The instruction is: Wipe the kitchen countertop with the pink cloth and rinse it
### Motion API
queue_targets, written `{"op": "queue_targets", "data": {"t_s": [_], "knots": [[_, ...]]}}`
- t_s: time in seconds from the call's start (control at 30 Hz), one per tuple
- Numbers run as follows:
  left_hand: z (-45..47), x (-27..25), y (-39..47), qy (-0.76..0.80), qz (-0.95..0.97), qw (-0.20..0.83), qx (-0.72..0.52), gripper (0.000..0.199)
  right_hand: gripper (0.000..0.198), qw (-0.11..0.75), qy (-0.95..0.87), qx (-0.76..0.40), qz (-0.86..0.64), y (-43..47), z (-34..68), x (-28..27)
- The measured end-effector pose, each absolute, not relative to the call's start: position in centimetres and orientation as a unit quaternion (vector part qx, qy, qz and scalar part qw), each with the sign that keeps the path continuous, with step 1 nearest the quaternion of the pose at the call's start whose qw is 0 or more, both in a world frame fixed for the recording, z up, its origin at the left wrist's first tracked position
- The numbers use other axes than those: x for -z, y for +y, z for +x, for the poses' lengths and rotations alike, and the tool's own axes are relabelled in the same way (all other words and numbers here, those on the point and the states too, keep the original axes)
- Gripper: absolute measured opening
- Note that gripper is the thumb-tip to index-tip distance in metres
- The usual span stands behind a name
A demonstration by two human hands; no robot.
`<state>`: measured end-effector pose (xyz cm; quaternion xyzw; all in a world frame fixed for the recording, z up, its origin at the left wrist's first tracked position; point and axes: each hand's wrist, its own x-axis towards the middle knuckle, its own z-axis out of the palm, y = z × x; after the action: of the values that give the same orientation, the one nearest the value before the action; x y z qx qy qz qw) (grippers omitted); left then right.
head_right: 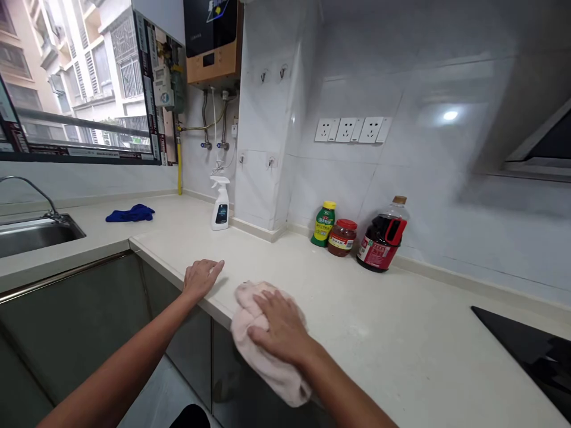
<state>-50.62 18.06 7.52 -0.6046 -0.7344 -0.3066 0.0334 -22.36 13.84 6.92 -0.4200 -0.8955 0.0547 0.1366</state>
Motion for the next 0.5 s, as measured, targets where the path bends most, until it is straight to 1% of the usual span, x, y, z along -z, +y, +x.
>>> {"op": "queue_targets", "data": {"t_s": [0.07,0.13,0.17,0.2,0.3,0.33,0.4,0.5], "knots": [[-50.5,-7.6,18.1,-0.739,-0.602,0.036,0.3,0.055,0.078,0.146,-0.915,-0.032,-0.375,12.5,-25.5,-6.3],[-50.4,-7.7,18.1,-0.745,-0.599,0.038,0.292,0.055,0.092,0.155,-0.922,0.027,-0.354,11.4,-28.6,-4.9],[-50.4,-7.8,18.1,-0.748,-0.598,0.038,0.287,0.054,0.092,0.16,-0.918,0.067,-0.358,11.1,-30.0,-4.1],[-50.4,-7.9,18.1,-0.751,-0.597,0.037,0.281,0.054,0.085,0.166,-0.909,0.106,-0.367,10.9,-31.4,-3.4],[-50.6,-8.2,18.3,-0.758,-0.596,0.037,0.262,0.056,0.05,0.205,-0.876,0.181,-0.398,11.2,-34.2,-1.7],[-50.6,-8.3,18.3,-0.76,-0.597,0.038,0.255,0.057,0.045,0.222,-0.869,0.188,-0.4,11.4,-34.6,-1.4],[-50.8,-8.4,18.4,-0.761,-0.601,0.039,0.24,0.059,0.043,0.245,-0.866,0.187,-0.393,11.7,-34.6,-1.4],[-50.9,-8.6,18.6,-0.761,-0.608,0.042,0.223,0.063,0.041,0.254,-0.869,0.189,-0.38,11.6,-33.4,-1.7]]}}
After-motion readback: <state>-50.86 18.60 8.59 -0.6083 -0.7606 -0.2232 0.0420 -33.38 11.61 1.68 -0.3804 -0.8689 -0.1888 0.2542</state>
